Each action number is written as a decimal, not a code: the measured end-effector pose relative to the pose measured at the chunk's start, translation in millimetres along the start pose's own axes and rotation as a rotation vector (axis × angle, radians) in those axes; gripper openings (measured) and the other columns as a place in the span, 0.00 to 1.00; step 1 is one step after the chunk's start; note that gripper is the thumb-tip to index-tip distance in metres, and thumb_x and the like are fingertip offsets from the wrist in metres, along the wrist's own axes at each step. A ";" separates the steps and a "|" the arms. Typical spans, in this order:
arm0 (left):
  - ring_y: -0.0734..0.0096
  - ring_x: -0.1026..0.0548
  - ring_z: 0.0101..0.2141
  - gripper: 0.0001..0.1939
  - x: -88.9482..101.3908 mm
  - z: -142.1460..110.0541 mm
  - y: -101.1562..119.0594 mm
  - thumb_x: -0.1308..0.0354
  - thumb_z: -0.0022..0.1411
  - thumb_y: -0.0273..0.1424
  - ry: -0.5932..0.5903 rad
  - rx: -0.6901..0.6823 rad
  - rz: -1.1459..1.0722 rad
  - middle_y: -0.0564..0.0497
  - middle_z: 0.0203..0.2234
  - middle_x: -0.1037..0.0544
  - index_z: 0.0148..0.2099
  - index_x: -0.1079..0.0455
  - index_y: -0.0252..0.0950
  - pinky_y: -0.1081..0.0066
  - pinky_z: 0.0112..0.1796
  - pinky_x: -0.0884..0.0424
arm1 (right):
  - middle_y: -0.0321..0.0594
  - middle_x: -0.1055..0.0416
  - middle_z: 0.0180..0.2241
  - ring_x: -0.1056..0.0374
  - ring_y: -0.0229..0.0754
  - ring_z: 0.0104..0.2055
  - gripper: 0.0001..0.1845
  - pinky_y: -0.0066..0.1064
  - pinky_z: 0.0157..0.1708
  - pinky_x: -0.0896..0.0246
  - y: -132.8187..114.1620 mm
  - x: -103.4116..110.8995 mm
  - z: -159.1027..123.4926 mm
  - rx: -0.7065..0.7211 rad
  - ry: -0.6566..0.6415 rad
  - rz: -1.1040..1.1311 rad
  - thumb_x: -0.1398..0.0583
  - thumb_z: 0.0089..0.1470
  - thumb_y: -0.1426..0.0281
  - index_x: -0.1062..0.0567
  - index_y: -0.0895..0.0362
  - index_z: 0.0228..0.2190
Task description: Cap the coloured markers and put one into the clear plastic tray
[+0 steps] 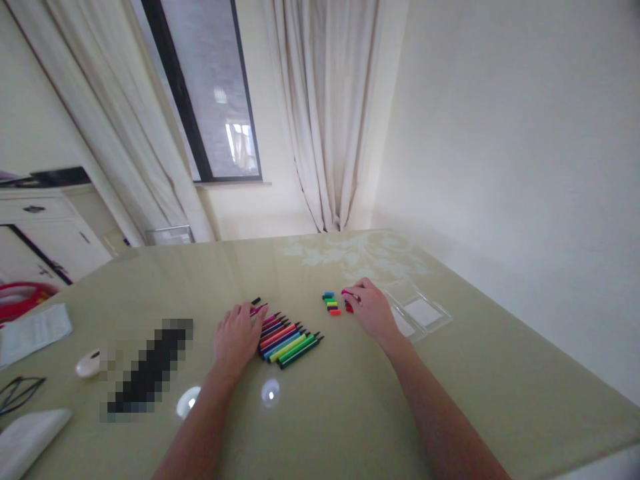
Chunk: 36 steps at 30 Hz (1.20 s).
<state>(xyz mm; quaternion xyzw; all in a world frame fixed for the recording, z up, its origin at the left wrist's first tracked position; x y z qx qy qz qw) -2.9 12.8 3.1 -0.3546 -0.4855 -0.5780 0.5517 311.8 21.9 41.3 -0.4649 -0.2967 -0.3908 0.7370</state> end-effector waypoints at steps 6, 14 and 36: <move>0.55 0.24 0.46 0.21 -12.9 4.6 -4.9 0.57 0.74 0.41 -0.017 -0.026 -0.079 0.43 0.43 0.21 0.45 0.24 0.38 0.60 0.49 0.31 | 0.42 0.23 0.41 0.28 0.44 0.45 0.08 0.30 0.43 0.40 3.1 -10.7 -5.1 -0.022 -0.318 -0.181 0.38 0.62 0.69 0.17 0.53 0.37; 0.44 0.30 0.54 0.19 -8.4 5.5 -28.6 0.53 0.71 0.38 0.001 0.290 -0.027 0.40 0.53 0.24 0.54 0.25 0.38 0.49 0.49 0.33 | 0.41 0.22 0.39 0.28 0.43 0.43 0.04 0.29 0.37 0.44 11.9 -12.1 -6.2 -0.104 -0.316 -0.249 0.38 0.58 0.72 0.21 0.55 0.35; 0.57 0.24 0.43 0.20 10.6 -32.4 60.5 0.52 0.73 0.48 -0.058 -0.481 -0.202 0.46 0.40 0.20 0.43 0.28 0.38 0.61 0.46 0.34 | 0.42 0.21 0.42 0.27 0.44 0.46 0.11 0.32 0.47 0.37 -51.9 -46.2 -26.2 0.461 -0.295 -0.146 0.45 0.69 0.69 0.23 0.54 0.47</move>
Point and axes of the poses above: each hand's wrist, its own z-axis towards the middle knuckle, its own x-axis out of the back of the hand, y = z × x, the point moved 1 cm from there along z, towards the middle knuckle
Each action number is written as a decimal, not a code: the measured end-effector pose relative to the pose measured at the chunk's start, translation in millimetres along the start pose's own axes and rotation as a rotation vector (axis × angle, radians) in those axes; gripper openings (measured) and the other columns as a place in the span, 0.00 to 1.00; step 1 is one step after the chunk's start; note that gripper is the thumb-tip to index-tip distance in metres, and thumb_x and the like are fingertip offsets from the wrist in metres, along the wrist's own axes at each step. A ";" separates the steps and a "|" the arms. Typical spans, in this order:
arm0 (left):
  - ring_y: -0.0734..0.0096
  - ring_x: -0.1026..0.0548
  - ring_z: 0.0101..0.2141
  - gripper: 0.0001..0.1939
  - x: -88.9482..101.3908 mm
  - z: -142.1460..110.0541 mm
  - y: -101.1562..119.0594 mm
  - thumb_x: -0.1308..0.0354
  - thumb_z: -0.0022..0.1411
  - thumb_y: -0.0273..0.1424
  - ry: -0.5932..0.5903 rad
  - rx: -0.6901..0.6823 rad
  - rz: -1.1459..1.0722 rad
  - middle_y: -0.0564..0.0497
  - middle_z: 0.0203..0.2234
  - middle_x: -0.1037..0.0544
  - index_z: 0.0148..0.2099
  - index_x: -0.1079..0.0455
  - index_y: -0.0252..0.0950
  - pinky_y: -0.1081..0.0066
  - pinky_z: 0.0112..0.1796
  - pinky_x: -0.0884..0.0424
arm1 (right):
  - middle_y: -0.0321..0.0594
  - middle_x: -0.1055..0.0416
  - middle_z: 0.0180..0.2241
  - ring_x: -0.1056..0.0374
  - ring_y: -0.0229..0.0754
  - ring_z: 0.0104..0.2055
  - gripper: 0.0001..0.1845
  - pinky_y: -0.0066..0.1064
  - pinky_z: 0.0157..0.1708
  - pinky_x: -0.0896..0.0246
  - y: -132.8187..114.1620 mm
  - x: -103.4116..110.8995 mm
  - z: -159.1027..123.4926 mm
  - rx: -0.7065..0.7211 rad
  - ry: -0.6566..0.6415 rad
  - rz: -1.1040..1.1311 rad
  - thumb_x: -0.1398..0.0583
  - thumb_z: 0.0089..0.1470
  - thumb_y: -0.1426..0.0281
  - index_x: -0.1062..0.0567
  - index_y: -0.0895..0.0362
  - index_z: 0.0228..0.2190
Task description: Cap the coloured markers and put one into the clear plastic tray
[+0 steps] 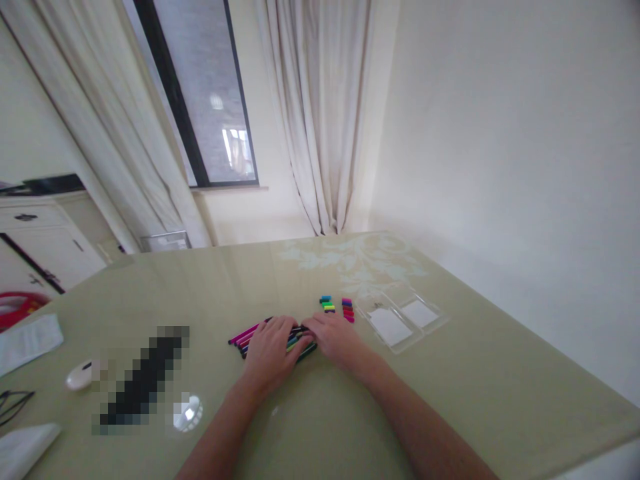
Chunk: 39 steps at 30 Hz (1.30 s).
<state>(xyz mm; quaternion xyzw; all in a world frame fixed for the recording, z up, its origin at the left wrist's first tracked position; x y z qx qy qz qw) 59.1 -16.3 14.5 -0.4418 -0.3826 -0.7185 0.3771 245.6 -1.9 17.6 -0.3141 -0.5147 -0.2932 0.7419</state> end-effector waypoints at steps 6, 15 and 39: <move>0.56 0.20 0.35 0.31 6.1 4.3 7.1 0.54 0.69 0.59 -0.153 0.215 0.132 0.45 0.32 0.18 0.35 0.25 0.39 0.66 0.33 0.36 | 0.42 0.21 0.42 0.27 0.45 0.46 0.12 0.34 0.49 0.37 -1.2 2.6 -0.2 0.030 0.001 0.034 0.44 0.69 0.69 0.22 0.53 0.48; 0.54 0.20 0.36 0.33 14.6 4.3 -23.3 0.57 0.67 0.62 -0.113 0.448 0.072 0.45 0.33 0.17 0.35 0.23 0.42 0.66 0.33 0.34 | 0.42 0.21 0.42 0.26 0.43 0.46 0.11 0.32 0.48 0.36 11.2 10.9 -0.4 -0.083 0.117 0.024 0.42 0.69 0.65 0.21 0.54 0.46; 0.43 0.29 0.55 0.31 -9.3 -0.7 -33.8 0.59 0.73 0.48 0.130 0.523 0.197 0.33 0.56 0.26 0.62 0.34 0.29 0.49 0.55 0.35 | 0.41 0.32 0.40 0.31 0.39 0.38 0.14 0.28 0.39 0.38 57.4 27.0 -11.8 -0.478 0.051 0.060 0.43 0.66 0.72 0.19 0.55 0.32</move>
Point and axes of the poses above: each hand's wrist, its own z-axis towards the middle knuckle, its own x-axis out of the back of the hand, y = z × x, the point moved 1 cm from there along z, towards the middle knuckle
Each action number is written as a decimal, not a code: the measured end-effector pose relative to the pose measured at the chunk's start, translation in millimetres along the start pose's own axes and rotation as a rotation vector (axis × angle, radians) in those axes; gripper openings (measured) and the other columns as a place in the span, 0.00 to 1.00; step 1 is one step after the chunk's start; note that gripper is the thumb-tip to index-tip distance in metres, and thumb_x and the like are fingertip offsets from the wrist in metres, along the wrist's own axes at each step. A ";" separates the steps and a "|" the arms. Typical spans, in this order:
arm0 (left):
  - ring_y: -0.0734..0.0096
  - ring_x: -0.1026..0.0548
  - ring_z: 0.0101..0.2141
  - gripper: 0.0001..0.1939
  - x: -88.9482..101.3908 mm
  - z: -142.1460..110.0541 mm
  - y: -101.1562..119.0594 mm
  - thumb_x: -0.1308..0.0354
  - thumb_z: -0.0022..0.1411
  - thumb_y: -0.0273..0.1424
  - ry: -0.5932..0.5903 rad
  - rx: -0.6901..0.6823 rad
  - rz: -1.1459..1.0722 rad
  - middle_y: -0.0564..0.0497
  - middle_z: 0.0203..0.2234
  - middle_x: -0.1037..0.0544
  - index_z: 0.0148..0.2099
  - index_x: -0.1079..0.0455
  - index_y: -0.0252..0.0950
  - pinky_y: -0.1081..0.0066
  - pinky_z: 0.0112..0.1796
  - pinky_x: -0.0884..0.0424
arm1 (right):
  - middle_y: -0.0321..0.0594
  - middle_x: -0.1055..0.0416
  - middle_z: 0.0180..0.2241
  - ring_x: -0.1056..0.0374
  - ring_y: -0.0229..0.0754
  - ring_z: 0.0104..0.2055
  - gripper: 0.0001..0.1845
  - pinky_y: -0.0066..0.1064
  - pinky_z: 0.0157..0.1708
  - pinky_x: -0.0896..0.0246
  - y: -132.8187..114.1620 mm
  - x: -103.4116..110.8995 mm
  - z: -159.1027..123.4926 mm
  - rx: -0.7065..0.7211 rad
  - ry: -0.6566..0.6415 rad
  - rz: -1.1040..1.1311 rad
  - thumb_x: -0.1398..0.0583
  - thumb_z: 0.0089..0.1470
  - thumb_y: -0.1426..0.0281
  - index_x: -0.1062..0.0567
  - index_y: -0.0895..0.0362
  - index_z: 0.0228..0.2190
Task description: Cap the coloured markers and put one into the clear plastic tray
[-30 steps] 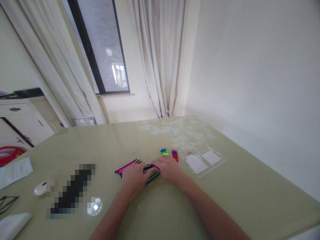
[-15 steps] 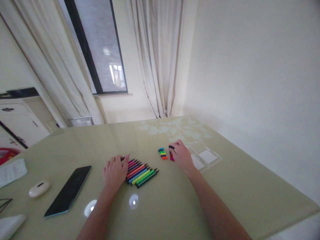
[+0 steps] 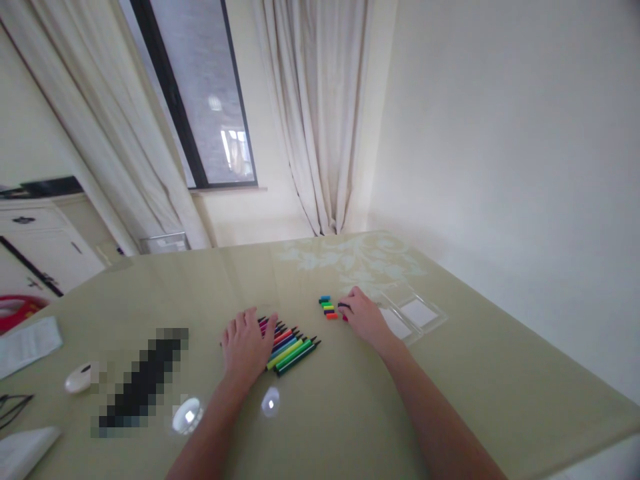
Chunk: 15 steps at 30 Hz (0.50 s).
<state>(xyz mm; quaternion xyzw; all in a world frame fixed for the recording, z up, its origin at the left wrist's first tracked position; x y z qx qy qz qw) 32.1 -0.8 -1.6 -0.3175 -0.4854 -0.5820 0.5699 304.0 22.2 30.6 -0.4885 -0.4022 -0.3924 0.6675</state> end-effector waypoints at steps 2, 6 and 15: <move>0.41 0.33 0.60 0.37 -4.8 -15.6 19.4 0.56 0.71 0.53 0.001 -0.124 -0.017 0.30 0.62 0.31 0.66 0.37 0.27 0.48 0.59 0.39 | 0.42 0.31 0.41 0.31 0.39 0.38 0.14 0.29 0.39 0.37 -0.5 0.1 -0.8 0.000 -0.003 -0.007 0.44 0.66 0.72 0.19 0.55 0.33; 0.39 0.44 0.68 0.50 -17.2 -41.8 45.1 0.50 0.62 0.63 -0.011 -0.331 -0.069 0.32 0.70 0.41 0.72 0.45 0.31 0.46 0.65 0.49 | 0.40 0.31 0.41 0.30 0.40 0.39 0.09 0.29 0.39 0.39 2.9 -1.5 -1.1 0.006 0.000 0.003 0.40 0.64 0.71 0.19 0.53 0.37; 0.33 0.48 0.69 0.58 -25.4 -31.8 25.8 0.47 0.57 0.67 0.005 -0.238 0.039 0.29 0.71 0.46 0.73 0.47 0.27 0.42 0.65 0.52 | 0.35 0.27 0.35 0.32 0.40 0.39 0.05 0.28 0.35 0.48 11.7 -8.7 -0.9 -0.038 -0.080 0.062 0.34 0.53 0.75 0.25 0.55 0.32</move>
Point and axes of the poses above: each hand's wrist, its own z-axis towards the middle knuckle, its own x-axis out of the back of the hand, y = z × x, the point moved 1 cm from there along z, towards the middle knuckle
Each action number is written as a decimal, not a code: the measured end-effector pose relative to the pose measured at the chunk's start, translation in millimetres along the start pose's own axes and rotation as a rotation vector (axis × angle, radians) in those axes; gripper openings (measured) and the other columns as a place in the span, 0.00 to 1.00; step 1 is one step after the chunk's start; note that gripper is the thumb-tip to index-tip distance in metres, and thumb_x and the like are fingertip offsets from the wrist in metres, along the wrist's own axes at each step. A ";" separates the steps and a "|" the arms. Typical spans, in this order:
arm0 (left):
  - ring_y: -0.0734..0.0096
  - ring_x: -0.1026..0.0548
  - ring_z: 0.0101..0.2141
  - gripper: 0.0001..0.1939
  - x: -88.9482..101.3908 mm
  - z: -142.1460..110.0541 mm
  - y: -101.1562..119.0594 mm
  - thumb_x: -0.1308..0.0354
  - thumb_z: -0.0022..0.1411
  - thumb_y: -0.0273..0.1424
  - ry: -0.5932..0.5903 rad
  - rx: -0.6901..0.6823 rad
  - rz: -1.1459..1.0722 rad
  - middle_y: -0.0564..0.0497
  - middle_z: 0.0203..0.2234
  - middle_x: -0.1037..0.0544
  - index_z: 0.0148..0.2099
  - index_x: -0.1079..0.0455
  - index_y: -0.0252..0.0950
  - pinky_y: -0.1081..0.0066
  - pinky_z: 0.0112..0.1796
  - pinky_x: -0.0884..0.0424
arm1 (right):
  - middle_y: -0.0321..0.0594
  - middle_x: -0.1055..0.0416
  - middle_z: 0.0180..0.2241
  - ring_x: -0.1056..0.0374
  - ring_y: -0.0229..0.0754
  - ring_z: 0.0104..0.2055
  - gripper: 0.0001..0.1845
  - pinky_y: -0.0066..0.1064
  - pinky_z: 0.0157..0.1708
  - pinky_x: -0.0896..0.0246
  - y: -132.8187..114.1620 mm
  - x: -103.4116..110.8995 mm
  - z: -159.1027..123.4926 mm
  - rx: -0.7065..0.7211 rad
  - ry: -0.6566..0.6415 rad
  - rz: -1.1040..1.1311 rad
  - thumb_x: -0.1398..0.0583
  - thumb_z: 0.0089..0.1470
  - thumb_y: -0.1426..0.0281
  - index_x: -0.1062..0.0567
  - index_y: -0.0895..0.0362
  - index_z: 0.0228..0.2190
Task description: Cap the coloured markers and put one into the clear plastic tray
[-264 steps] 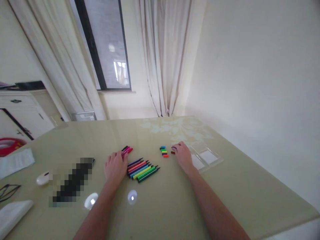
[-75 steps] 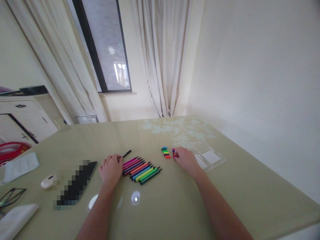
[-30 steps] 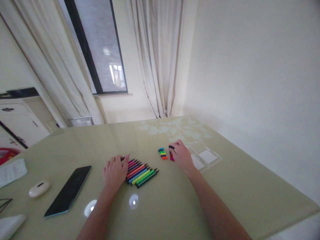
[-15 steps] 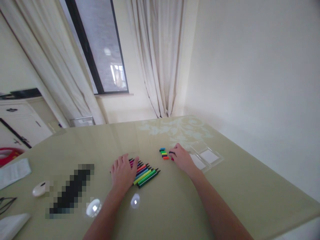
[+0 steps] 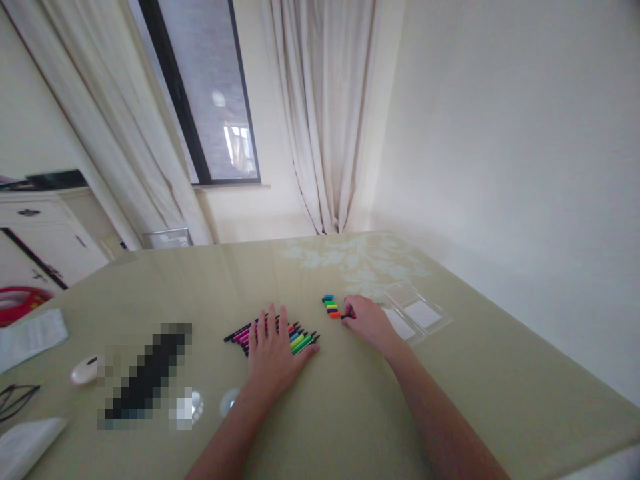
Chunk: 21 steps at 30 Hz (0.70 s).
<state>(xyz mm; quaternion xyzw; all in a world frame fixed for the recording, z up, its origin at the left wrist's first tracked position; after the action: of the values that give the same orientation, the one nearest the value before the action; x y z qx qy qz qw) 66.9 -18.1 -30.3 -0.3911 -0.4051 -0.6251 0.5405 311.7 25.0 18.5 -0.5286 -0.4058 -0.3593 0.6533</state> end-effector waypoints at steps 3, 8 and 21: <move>0.30 0.47 0.68 0.62 -3.4 2.7 -4.1 0.47 0.54 0.69 -0.020 0.091 0.060 0.24 0.70 0.45 0.72 0.46 0.22 0.42 0.65 0.51 | 0.35 0.27 0.35 0.33 0.40 0.39 0.07 0.28 0.36 0.49 0.5 -2.1 -0.5 -0.022 -0.033 0.000 0.33 0.50 0.74 0.27 0.56 0.31; 0.30 0.47 0.68 0.63 -5.2 8.2 -12.5 0.51 0.55 0.69 -0.074 0.162 0.094 0.22 0.69 0.44 0.71 0.45 0.18 0.43 0.65 0.53 | 0.36 0.26 0.37 0.32 0.42 0.40 0.07 0.29 0.33 0.52 -3.3 -3.4 -4.2 -0.101 -0.036 -0.041 0.34 0.51 0.74 0.27 0.55 0.32; 0.36 0.51 0.71 0.61 -0.9 31.7 -56.4 0.53 0.58 0.68 -0.180 0.141 0.078 0.29 0.72 0.49 0.74 0.50 0.21 0.46 0.67 0.53 | 0.41 0.23 0.40 0.29 0.45 0.43 0.04 0.31 0.33 0.49 -15.4 0.0 -7.9 -0.214 -0.041 -0.123 0.40 0.60 0.72 0.25 0.53 0.37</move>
<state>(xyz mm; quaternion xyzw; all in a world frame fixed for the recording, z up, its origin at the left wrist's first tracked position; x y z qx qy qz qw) 12.6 16.6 -24.2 -0.4222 -0.4792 -0.5360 0.5520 299.1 14.4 23.7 -0.5766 -0.4102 -0.4290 0.5614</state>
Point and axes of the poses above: each hand's wrist, its own z-axis towards the middle knuckle, its own x-axis out of the back of the hand, y = z × x, the point moved 1 cm from there along z, towards the middle knuckle
